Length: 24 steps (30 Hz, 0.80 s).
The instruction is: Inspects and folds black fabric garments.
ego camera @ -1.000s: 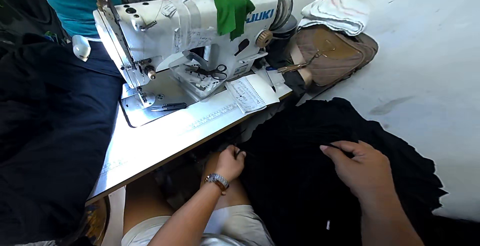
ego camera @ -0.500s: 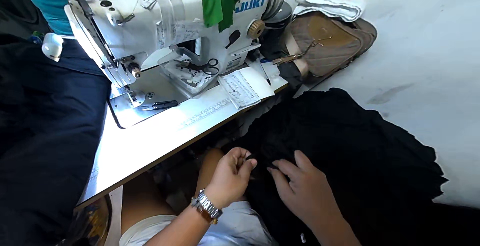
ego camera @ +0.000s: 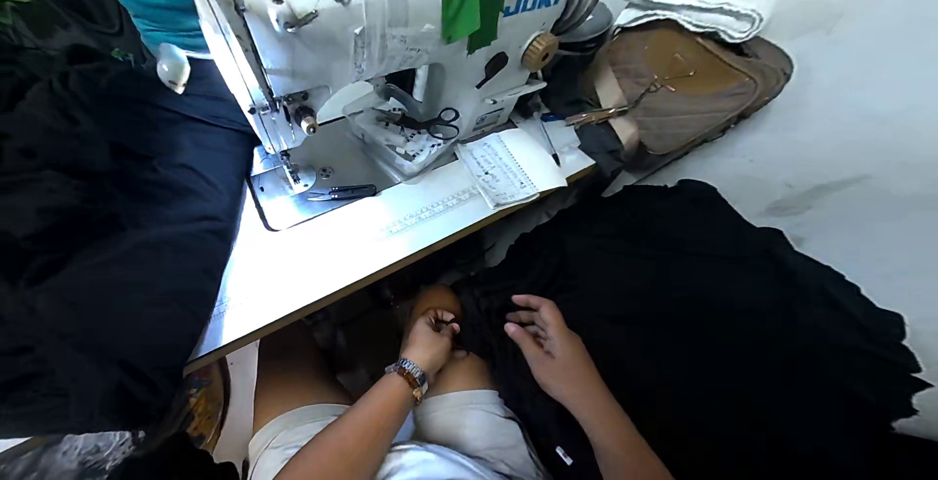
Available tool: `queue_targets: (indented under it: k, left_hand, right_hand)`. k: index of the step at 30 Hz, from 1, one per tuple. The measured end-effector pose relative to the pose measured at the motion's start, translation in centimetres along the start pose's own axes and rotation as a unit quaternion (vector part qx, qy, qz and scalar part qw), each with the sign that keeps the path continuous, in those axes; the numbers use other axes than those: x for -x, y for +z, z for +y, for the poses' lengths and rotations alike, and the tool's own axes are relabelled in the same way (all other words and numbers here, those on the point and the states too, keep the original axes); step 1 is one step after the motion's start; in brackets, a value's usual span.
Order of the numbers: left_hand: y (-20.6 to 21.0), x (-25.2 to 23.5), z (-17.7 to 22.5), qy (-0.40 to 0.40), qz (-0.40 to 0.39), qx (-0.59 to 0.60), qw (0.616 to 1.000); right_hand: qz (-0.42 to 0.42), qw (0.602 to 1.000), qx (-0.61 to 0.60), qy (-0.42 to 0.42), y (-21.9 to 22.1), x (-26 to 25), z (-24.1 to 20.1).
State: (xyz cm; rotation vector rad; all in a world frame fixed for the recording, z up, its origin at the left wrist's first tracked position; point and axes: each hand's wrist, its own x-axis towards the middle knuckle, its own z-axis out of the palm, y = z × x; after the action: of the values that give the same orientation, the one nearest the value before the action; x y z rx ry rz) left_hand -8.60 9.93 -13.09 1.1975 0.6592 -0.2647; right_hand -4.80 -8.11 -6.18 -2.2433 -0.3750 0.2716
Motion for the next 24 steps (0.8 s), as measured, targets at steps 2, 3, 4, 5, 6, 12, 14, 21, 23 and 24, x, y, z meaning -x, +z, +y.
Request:
queue_targets:
  k: [2,3,4,5,6,12,14,21,23,24]
  left_hand:
    - [0.1,0.1,0.3,0.006,-0.001,-0.022,1.0]
    - [0.2,0.2,0.4,0.008,-0.001,-0.021,1.0]
    - [0.2,0.2,0.5,0.012,-0.004,-0.014,1.0]
    - [0.2,0.2,0.6,0.014,-0.009,-0.002,1.0]
    - [0.1,0.3,0.6,0.015,-0.017,0.008,1.0]
    - [0.1,0.9,1.6,0.044,-0.034,-0.089,0.994]
    - [-0.1,0.7,1.5,0.092,-0.013,-0.141,0.986]
    - [0.2,1.7,3.7,0.355,0.046,-0.323,0.876]
    - [0.5,1.6,4.2,0.376,0.049,-0.382,0.843]
    - [0.6,1.6,4.5,0.369,0.048,-0.416,0.83]
  right_hand:
    - [0.004,0.999,-0.029,0.025,-0.8,-0.5,-0.2]
    - [-0.002,0.999,-0.028,0.03,-0.9,-0.7,-0.3]
    - [-0.013,0.999,-0.022,0.032,-0.9,-0.9,-0.4]
    - [-0.025,0.999,-0.007,0.03,-0.7,-1.0,-0.5]
    - [-0.038,0.999,0.013,0.026,-0.4,-1.2,-0.6]
    - [-0.088,0.994,0.06,0.028,-0.7,-2.8,-1.8]
    - [-0.106,0.993,0.033,0.049,-1.5,-3.2,-1.9]
    - [-0.118,0.992,0.022,0.027,-1.1,-3.8,-1.3]
    - [-0.088,0.996,0.028,0.014,-0.9,-3.8,-1.4]
    - [-0.074,0.997,0.03,0.01,-1.1,-3.9,-1.6]
